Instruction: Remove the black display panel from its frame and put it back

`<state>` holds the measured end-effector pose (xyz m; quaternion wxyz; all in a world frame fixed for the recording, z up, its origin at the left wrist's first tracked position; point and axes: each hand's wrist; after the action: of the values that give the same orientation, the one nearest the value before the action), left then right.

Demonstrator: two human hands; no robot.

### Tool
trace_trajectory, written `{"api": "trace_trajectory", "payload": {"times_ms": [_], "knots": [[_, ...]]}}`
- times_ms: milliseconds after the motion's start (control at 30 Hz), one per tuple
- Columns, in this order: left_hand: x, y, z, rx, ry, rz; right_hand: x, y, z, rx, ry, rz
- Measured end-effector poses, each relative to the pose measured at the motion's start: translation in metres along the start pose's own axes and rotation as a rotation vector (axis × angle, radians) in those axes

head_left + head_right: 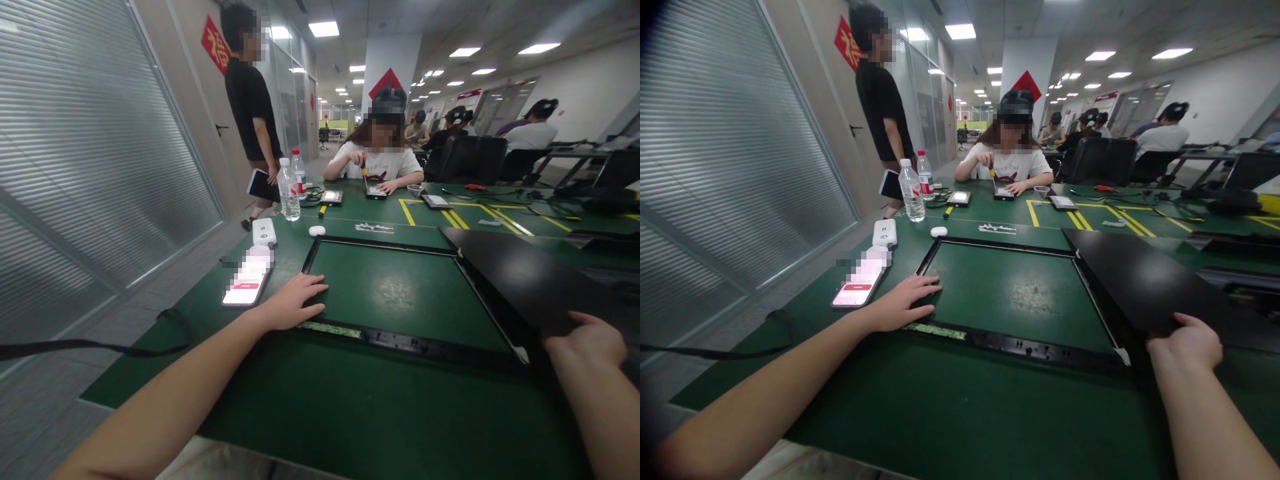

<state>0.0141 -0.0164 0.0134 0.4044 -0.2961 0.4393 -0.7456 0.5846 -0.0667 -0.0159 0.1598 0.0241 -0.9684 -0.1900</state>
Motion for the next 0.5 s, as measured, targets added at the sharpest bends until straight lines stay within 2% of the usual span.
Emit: {"api": "trace_trajectory", "payload": {"times_ms": [300,500], "knots": [[-0.001,0.0,0.001,-0.013,-0.01,-0.013,0.011,0.0,-0.005,0.054,-0.019,-0.001],[-0.001,0.0,0.001,-0.006,-0.006,-0.011,0.035,0.0,-0.013,-0.085,0.04,-0.067]]}}
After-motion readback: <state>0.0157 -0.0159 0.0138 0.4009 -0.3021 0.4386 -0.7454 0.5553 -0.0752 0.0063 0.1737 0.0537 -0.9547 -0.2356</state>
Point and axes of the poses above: each hand's wrist, its own x-axis away from the middle knuckle, its own y-axis out of the palm, z = x × y, and after that the axes turned 12 degrees about -y, right-handed
